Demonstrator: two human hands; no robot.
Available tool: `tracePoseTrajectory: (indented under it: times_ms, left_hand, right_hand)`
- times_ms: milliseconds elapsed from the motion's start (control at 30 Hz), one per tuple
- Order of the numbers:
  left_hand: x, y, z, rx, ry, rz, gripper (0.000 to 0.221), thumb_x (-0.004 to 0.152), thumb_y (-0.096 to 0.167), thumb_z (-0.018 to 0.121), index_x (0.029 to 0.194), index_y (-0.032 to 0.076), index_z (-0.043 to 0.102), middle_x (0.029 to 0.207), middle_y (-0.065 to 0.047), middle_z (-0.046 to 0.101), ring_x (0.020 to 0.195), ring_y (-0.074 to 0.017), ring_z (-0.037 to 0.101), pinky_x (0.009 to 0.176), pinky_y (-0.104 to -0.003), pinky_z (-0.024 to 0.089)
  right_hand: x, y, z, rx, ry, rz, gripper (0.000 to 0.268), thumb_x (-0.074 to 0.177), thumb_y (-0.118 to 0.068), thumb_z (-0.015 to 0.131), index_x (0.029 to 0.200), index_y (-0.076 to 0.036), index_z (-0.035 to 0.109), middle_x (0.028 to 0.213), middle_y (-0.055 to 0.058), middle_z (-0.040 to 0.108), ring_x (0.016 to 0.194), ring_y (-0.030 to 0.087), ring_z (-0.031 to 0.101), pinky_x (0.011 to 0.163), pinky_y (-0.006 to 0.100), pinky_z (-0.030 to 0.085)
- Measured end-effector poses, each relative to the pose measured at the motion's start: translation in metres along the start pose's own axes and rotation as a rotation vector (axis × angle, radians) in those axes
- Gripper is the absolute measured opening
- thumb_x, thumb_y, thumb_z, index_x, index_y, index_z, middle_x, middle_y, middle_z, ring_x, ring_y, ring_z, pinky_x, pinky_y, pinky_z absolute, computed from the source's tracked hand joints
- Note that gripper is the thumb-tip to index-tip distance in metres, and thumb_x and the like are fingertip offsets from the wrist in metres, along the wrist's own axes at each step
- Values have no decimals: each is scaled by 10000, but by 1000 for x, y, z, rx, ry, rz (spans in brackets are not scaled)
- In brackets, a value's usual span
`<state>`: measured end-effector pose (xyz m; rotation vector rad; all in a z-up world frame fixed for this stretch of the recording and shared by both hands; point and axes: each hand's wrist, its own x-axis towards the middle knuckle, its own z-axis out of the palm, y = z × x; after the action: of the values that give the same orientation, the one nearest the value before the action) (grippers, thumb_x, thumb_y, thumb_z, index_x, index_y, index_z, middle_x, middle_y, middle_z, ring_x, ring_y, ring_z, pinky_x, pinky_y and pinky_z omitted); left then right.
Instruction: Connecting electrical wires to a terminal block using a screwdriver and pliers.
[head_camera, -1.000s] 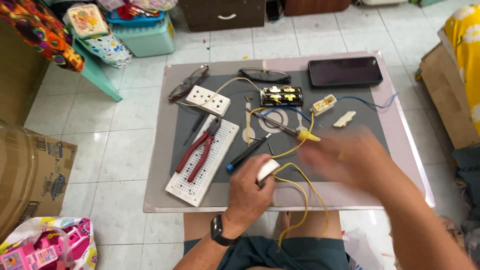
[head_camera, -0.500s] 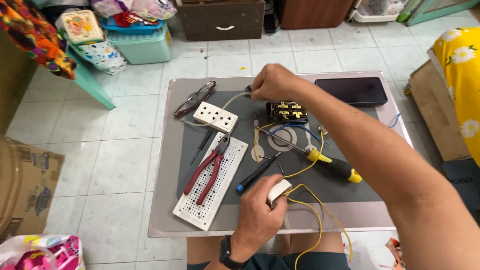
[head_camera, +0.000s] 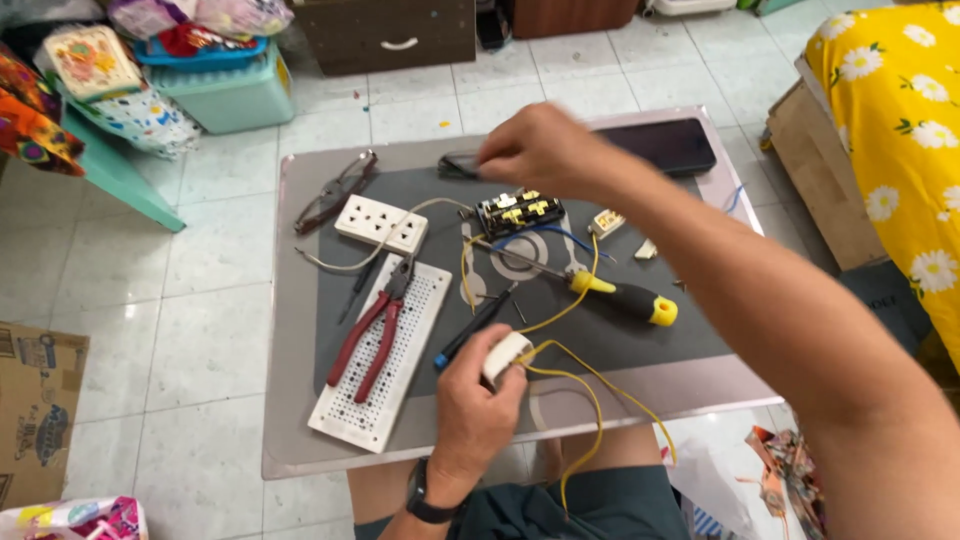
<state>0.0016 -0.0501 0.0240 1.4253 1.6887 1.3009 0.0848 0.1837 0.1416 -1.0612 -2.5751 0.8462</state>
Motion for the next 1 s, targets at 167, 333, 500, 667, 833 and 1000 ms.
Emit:
tracePoseTrajectory:
  times_ms: [167, 333, 500, 667, 833, 1000]
  left_hand:
    - [1, 2, 0, -124, 92, -103, 334, 753, 99, 575, 1077, 119, 650, 976, -28, 728, 835, -184, 669, 758, -310, 525]
    - [4, -7, 5, -70, 125, -132, 408, 811, 189, 630, 1207, 97, 604, 1071, -65, 726, 908, -207, 688, 783, -328, 538]
    - [6, 7, -3, -274, 15, -268, 449, 861, 207, 566, 1292, 81, 580, 926, -55, 742, 697, -129, 706, 625, -257, 587]
    - [5, 3, 1, -301, 37, -278, 451, 876, 185, 545, 1316, 87, 561, 1026, -60, 706, 764, -135, 701, 704, -250, 602]
    - [-2, 4, 2, -356, 121, -257, 414, 846, 141, 578, 1252, 70, 614, 1151, -81, 695, 890, -154, 667, 761, -251, 596]
    - [-7, -13, 11, -485, 383, -122, 339, 884, 85, 563, 1208, 2, 616, 1173, -126, 674, 849, -182, 654, 563, -247, 568]
  right_hand:
    - [-101, 50, -6, -340, 117, 8, 231, 872, -294, 606, 968, -168, 775, 778, 28, 750, 657, 190, 668, 624, 372, 488]
    - [-193, 111, 54, -553, 71, 206, 689, 682, -460, 768, 1330, -355, 558, 1285, -8, 633, 1125, 247, 626, 728, 468, 552]
    - [-215, 102, 62, -222, 314, 198, 570, 733, -266, 788, 1280, -198, 641, 1218, 59, 684, 1060, 222, 656, 902, 335, 474]
    - [-211, 94, 50, -194, 323, 223, 468, 778, -232, 764, 1230, -165, 663, 1082, 40, 714, 692, 224, 626, 732, 342, 483]
    - [-219, 107, 68, -487, 433, 75, 426, 800, -254, 764, 1214, -182, 690, 1161, 9, 709, 1015, 215, 671, 696, 401, 544]
    - [-220, 67, 49, -483, 687, -148, 118, 914, -43, 779, 1027, -59, 748, 994, 91, 730, 887, 229, 684, 688, 333, 533]
